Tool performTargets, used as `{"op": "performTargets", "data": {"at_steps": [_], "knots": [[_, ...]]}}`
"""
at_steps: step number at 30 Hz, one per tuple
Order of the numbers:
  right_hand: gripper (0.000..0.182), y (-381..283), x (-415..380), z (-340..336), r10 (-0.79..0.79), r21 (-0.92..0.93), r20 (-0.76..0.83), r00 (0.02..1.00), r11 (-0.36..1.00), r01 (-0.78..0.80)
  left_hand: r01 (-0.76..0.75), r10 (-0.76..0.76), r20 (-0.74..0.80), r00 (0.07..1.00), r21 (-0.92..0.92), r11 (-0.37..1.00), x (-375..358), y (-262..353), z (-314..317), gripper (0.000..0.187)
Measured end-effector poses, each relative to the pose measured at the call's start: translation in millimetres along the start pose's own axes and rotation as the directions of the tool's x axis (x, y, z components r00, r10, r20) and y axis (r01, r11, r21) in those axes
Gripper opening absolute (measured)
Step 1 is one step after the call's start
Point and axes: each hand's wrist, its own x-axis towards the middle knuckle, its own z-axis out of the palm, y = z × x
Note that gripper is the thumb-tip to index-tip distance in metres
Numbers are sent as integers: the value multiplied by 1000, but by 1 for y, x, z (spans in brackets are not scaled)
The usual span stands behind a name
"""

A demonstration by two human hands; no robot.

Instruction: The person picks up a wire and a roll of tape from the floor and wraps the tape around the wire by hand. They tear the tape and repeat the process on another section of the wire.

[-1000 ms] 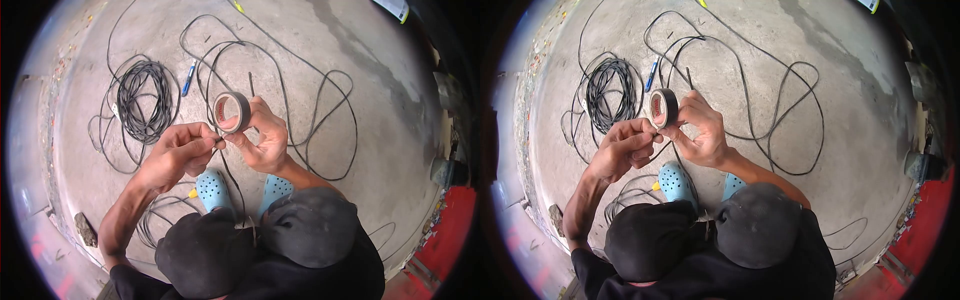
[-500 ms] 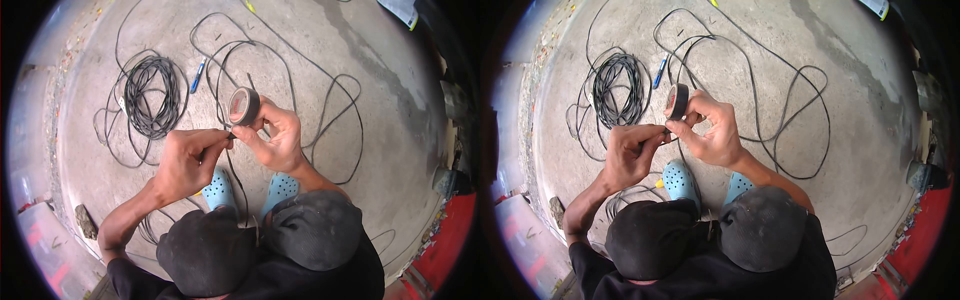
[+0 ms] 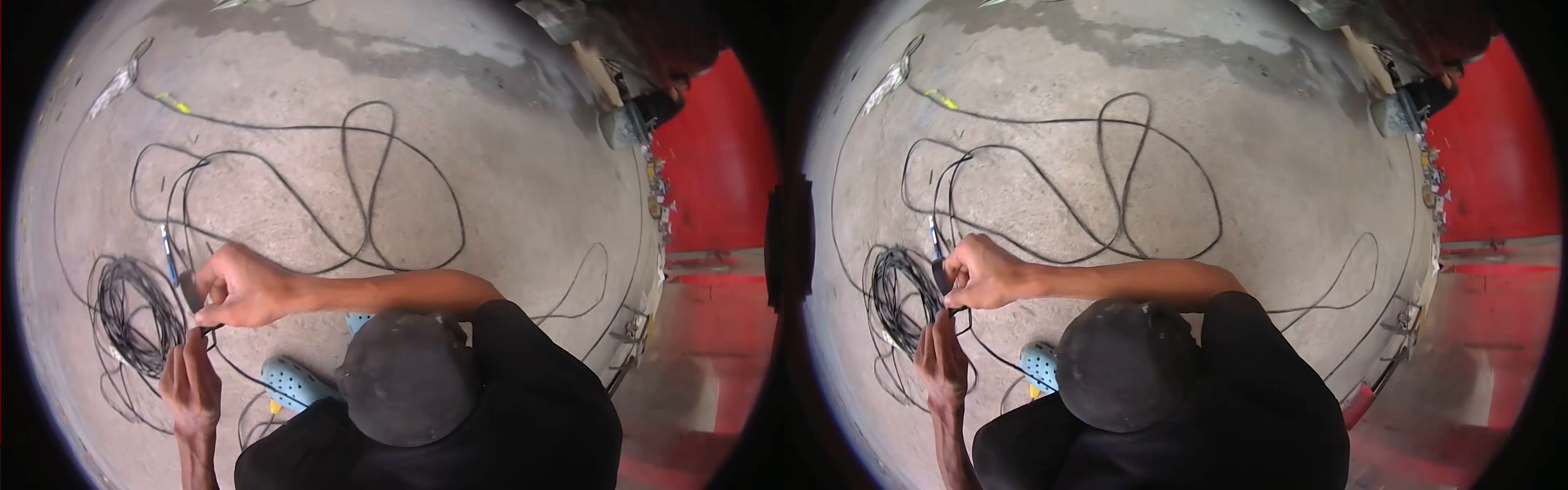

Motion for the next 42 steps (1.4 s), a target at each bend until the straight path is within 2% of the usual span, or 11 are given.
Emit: {"op": "performTargets", "data": {"at_steps": [3, 6, 13, 18, 21, 25, 27, 29, 30, 33, 42], "knots": [[15, 5, 4, 2, -24, -3, 14, 1000, 1000, 24, 60, -56, 82, 995, -42, 997, 2, 0, -7, 23], [20, 8, 5, 2, -21, 16, 28, 999, 1000, 20, 46, -43, -111, 993, 22, 999, 8, 4, 4, 20], [15, 0, 4, -3, -41, -177, 56, 998, 983, 51, -124, 125, -19, 992, 25, 992, -1, -2, 0, 32], [11, -5, 3, -2, -14, -169, 28, 1000, 985, 18, -13, 10, -57, 998, -52, 999, 1, 6, -2, 21], [10, 4, 4, 2, -186, -260, -68, 980, 952, 162, 184, -190, -13, 982, -176, 967, 9, 14, 0, 12], [12, -1, -6, -5, -282, -257, -54, 958, 931, 259, 544, -491, 235, 839, -353, 761, 18, 18, -8, 6], [10, 12, -3, -6, -400, -160, -10, 916, 905, 394, 724, -620, 388, 682, -474, 501, 17, 9, -9, 4], [13, 14, -3, -12, -527, -261, 34, 849, 816, 516, 741, -637, 435, 636, -576, 346, 21, 2, -10, 8], [17, 12, -5, -15, -529, -274, 65, 846, 806, 525, 691, -585, 401, 705, -573, 440, 18, -6, -9, 11], [21, 19, -7, -18, -669, -419, 144, 729, 626, 657, 813, -577, 614, 539, -559, 165, 29, -8, -20, 15], [32, 47, -16, -23, -791, -591, 310, 528, 274, 759, 794, -443, 798, 409, -551, -257, 30, -13, -21, 12]]}}
